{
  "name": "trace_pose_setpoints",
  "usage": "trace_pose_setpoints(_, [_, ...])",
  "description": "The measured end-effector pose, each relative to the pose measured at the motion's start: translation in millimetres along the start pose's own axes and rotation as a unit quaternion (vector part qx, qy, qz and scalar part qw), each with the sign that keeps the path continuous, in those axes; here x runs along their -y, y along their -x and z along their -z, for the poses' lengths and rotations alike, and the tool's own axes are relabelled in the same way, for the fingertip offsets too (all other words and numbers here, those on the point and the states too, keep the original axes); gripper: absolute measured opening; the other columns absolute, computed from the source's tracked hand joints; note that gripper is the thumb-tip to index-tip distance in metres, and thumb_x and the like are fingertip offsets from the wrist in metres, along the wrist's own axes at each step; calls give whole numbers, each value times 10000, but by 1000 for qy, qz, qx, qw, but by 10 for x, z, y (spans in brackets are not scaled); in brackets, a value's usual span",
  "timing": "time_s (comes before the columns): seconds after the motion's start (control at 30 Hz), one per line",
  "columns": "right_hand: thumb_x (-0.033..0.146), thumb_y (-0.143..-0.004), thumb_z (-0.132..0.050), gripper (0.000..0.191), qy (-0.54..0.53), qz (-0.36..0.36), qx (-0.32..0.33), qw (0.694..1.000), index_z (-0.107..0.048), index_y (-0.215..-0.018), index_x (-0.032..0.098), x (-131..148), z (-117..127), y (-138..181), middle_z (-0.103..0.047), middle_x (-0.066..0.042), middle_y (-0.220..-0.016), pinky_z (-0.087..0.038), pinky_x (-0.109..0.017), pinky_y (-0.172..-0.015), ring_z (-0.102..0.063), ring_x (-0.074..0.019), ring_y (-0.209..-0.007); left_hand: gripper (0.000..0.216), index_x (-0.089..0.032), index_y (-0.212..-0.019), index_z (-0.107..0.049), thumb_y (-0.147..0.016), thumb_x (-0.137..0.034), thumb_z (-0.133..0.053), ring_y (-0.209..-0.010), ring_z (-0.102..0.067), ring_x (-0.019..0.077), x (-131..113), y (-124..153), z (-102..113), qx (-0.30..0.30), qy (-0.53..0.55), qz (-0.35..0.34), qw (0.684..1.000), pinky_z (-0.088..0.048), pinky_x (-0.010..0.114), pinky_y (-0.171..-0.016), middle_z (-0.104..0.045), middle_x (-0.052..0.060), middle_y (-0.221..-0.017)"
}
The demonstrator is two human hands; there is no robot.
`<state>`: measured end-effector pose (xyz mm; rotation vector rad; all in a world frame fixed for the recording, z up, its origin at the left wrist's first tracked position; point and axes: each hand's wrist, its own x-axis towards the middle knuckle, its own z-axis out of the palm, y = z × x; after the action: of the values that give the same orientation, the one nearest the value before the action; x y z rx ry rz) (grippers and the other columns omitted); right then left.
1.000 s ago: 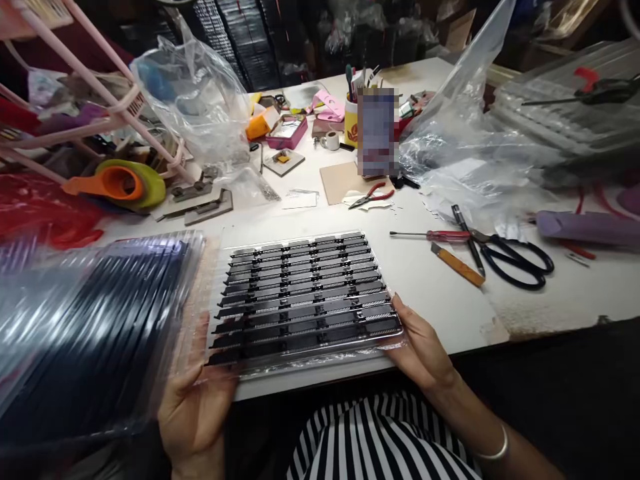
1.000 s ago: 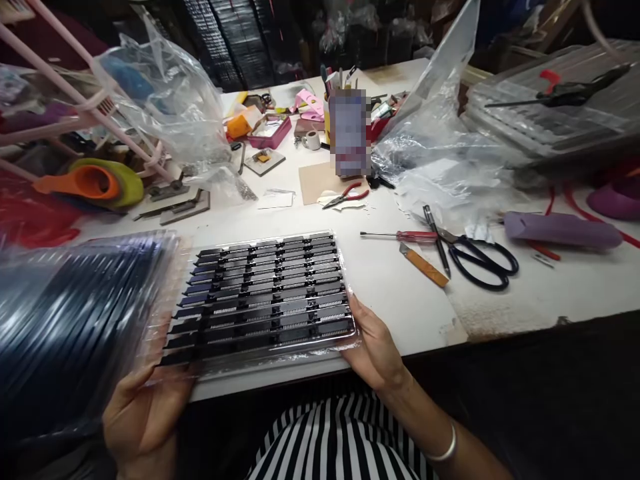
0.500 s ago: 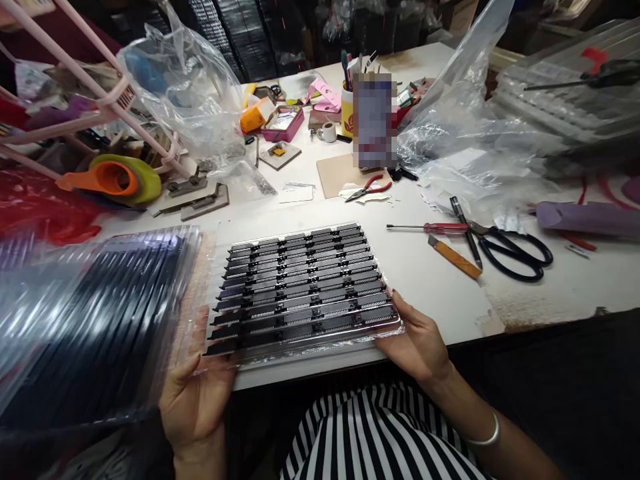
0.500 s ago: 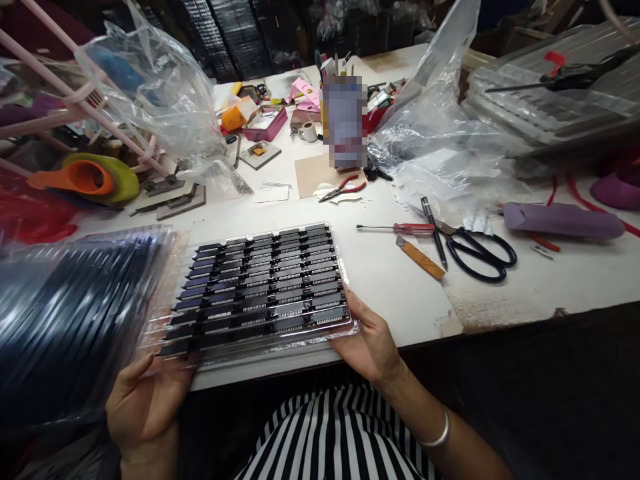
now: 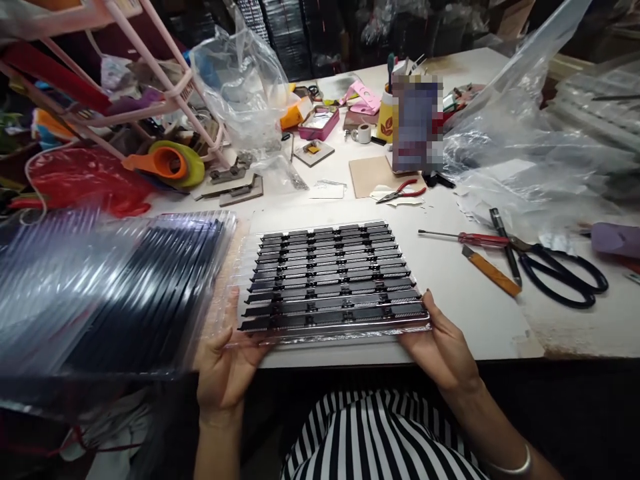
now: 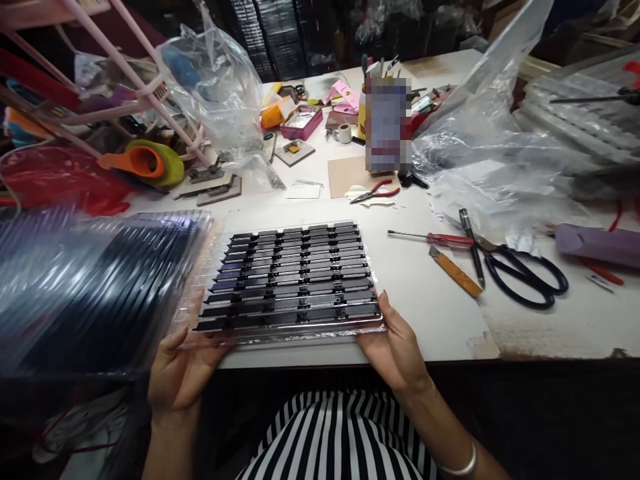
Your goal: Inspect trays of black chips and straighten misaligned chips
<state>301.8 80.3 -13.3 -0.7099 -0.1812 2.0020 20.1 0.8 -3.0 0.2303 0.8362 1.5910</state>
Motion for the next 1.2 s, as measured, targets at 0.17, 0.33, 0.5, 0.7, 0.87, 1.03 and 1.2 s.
trace_pose_setpoints(0.17, [385,-937,-474,283,10,3,-43,999,-651,-1139,294,-15,5,10,-647,6,-1212,-442,-449,-1041,-558,-202,-1168,633,-390,-1466,-179,-888,-219,-376,-992,-665,240,-7,9,16,13,-37,4,999,-522,454,-841,-655,51,-1214])
trace_pose_setpoints(0.33, [413,-932,-468,278,60,3,-61,996,-656,-1119,334,9,6,12,-600,25,-1286,-448,-473,-1039,-519,-225,-1219,660,-382,-1475,-123,-893,-193,-368,-992,-663,230,-1,23,65,22,-32,11,999,-468,475,-908,-666,50,-1191])
trace_pose_setpoints(0.5, [407,-918,-484,285,129,-12,-45,990,-664,-1115,308,130,73,92,-611,-17,-1269,-476,-474,-1012,-515,-248,-1224,661,-371,-1476,-127,-894,-213,-398,-1016,-653,251,3,21,85,13,-17,22,1000,-431,489,-943,-669,60,-1180])
trace_pose_setpoints(0.7, [249,-898,-533,271,172,22,-14,985,-651,-1140,276,169,132,126,-635,-22,-1228,-494,-401,-998,-560,-210,-1163,630,-352,-1467,-200,-887,-238,-417,-999,-661,237,-1,6,76,-2,-3,16,1000,-478,444,-902,-655,62,-1209])
trace_pose_setpoints(0.87, [262,-907,-544,263,170,40,-1,985,-651,-1147,273,127,138,93,-649,-19,-1200,-482,-379,-1008,-583,-190,-1124,609,-313,-1476,-190,-910,-178,-371,-1007,-659,237,-4,-1,88,9,-14,6,1000,-493,453,-900,-641,73,-1233])
trace_pose_setpoints(1.03, [273,-905,-550,265,165,45,-3,985,-647,-1152,275,117,133,90,-632,-18,-1236,-489,-354,-998,-562,-186,-1159,587,-318,-1473,-200,-926,-186,-367,-1030,-653,236,3,-2,111,22,-6,1,1000,-494,452,-917,-634,79,-1246])
trace_pose_setpoints(1.2, [268,-925,-514,260,153,51,6,987,-649,-1147,282,119,129,91,-630,-11,-1237,-489,-355,-995,-559,-178,-1160,604,-316,-1488,-105,-946,-237,-357,-924,-691,281,-13,12,119,36,-62,8,997,-501,527,-867,-717,114,-1053])
